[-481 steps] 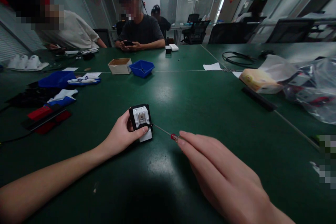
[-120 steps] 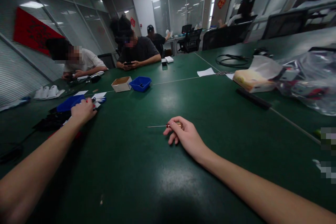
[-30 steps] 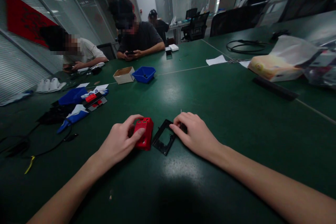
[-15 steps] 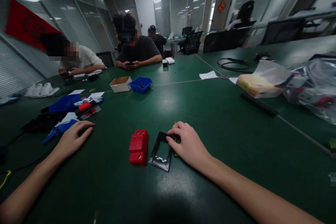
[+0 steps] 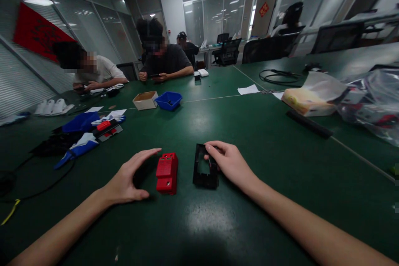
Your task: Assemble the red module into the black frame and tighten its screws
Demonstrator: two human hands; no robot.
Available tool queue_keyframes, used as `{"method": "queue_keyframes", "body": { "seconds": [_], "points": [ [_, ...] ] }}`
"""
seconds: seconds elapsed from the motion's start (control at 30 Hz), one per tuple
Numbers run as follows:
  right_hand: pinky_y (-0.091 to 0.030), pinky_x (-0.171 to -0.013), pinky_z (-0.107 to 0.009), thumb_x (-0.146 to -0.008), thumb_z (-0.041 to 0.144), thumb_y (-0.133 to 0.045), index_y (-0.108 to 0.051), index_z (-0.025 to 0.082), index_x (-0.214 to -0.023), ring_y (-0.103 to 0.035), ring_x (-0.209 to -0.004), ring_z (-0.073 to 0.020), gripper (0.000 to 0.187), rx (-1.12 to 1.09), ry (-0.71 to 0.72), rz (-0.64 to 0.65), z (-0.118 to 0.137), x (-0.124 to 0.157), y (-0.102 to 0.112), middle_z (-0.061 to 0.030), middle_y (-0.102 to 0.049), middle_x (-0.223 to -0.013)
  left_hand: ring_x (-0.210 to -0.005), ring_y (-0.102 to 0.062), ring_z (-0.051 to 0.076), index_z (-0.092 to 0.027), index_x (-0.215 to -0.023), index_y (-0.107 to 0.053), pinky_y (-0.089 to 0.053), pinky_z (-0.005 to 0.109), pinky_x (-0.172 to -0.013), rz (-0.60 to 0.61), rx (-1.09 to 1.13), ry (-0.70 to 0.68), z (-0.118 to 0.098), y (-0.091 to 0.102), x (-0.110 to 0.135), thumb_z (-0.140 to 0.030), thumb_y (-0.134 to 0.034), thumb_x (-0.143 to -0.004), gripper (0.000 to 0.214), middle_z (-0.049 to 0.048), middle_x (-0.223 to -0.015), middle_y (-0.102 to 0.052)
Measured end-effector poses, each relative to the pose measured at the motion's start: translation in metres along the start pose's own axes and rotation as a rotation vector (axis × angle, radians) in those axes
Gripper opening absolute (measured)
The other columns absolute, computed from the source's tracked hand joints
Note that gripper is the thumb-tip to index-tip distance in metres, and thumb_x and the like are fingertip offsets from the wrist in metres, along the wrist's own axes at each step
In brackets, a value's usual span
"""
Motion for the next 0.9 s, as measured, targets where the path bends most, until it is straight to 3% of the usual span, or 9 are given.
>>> {"method": "queue_keyframes", "body": {
  "seconds": [0.13,0.23,0.3,0.37,0.47,0.57,0.63,0.77,0.9],
  "points": [
    [-0.046,-0.043,-0.025,-0.089,0.059,-0.059,-0.069,0.014,-0.104,-0.058,-0.048,-0.0125,0.049,-0.103,-0.019,-0.058,0.000,-0.002,0.005,-0.0089,-0.075,-0.084,-0.133,-0.053,0.037,-0.019,-0.148,-0.044,-0.041,0.056,-0.113,-0.014,0.000,-0.069,-0.028,-0.010,-0.016,-0.063,-0.076,-0.073,0.093,0.0184,-0.145,-0.056],
    [-0.056,-0.055,-0.027,-0.092,0.055,-0.058,-0.064,0.016,-0.116,-0.066,-0.062,-0.0147,0.047,-0.118,0.050,-0.169,0.007,0.005,0.015,-0.0102,-0.076,-0.099,-0.122,-0.060,0.036,-0.016,-0.137,-0.055,-0.047,0.055,-0.106,-0.044,0.015,-0.067,-0.046,-0.016,-0.028,-0.065,-0.081,-0.065,0.091,0.0189,-0.133,-0.063],
    [-0.060,-0.066,-0.028,-0.096,0.045,-0.058,-0.063,0.019,-0.121,-0.072,-0.080,-0.0175,0.038,0.035,0.233,-0.248,0.021,0.016,0.021,-0.0098,-0.075,-0.109,-0.121,-0.060,0.037,-0.016,-0.138,-0.054,-0.048,0.055,-0.105,-0.042,0.016,-0.050,-0.053,-0.021,-0.032,-0.069,-0.082,-0.061,0.097,0.0189,-0.132,-0.064],
    [-0.061,-0.078,-0.028,-0.099,0.031,-0.056,-0.062,0.019,-0.125,-0.073,-0.095,-0.0183,0.030,0.308,0.536,-0.249,0.043,0.033,0.014,-0.0096,-0.074,-0.117,-0.122,-0.060,0.037,-0.017,-0.147,-0.044,-0.047,0.056,-0.106,-0.045,0.015,-0.030,-0.055,-0.026,-0.033,-0.070,-0.082,-0.061,0.107,0.0192,-0.134,-0.063],
    [-0.058,-0.094,-0.030,-0.098,0.015,-0.054,-0.058,0.012,-0.130,-0.071,-0.110,-0.0203,0.032,0.628,0.999,-0.094,0.064,0.065,-0.015,-0.0133,-0.071,-0.124,-0.121,-0.061,0.037,-0.018,-0.156,-0.025,-0.046,0.056,-0.106,-0.077,0.013,-0.014,-0.054,-0.028,-0.031,-0.070,-0.082,-0.060,0.124,0.0203,-0.136,-0.061],
    [-0.061,-0.091,-0.038,-0.099,0.013,-0.048,-0.060,0.010,-0.127,-0.069,-0.114,-0.0288,0.030,0.790,1.230,0.013,0.070,0.087,-0.038,-0.0138,-0.071,-0.126,-0.124,-0.060,0.036,-0.019,-0.157,-0.022,-0.047,0.053,-0.106,-0.086,-0.006,-0.045,-0.052,-0.029,-0.028,-0.066,-0.083,-0.063,0.121,0.0207,-0.142,-0.057],
    [-0.063,-0.081,-0.041,-0.100,0.015,-0.044,-0.063,0.013,-0.123,-0.071,-0.108,-0.0324,0.030,0.873,1.247,0.024,0.071,0.090,-0.046,-0.0116,-0.072,-0.123,-0.126,-0.059,0.036,-0.020,-0.155,-0.026,-0.046,0.051,-0.108,-0.095,-0.010,-0.083,-0.052,-0.029,-0.027,-0.064,-0.082,-0.066,0.114,0.0198,-0.143,-0.056],
    [-0.064,-0.065,-0.037,-0.102,0.016,-0.039,-0.065,0.014,-0.121,-0.075,-0.093,-0.0281,0.032,0.931,1.225,0.057,0.067,0.089,-0.052,-0.0098,-0.074,-0.118,-0.133,-0.053,0.038,-0.020,-0.152,-0.035,-0.041,0.054,-0.112,-0.065,-0.008,-0.101,-0.050,-0.028,-0.025,-0.072,-0.078,-0.065,0.110,0.0194,-0.147,-0.053],
    [-0.064,-0.068,-0.035,-0.101,0.017,-0.046,-0.063,0.015,-0.123,-0.075,-0.093,-0.0258,0.029,0.899,1.199,0.077,0.062,0.086,-0.051,-0.0117,-0.072,-0.122,-0.139,-0.046,0.040,-0.017,-0.153,-0.036,-0.036,0.056,-0.116,-0.025,0.012,-0.090,-0.051,-0.026,-0.025,-0.082,-0.069,-0.066,0.114,0.0208,-0.154,-0.046]
  ]
}}
Point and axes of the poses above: each hand's wrist, its own x-axis away from the middle knuckle, its own y-axis out of the back of the hand, z = x × y, the point moved 6 cm from there along -x, towards the middle knuckle
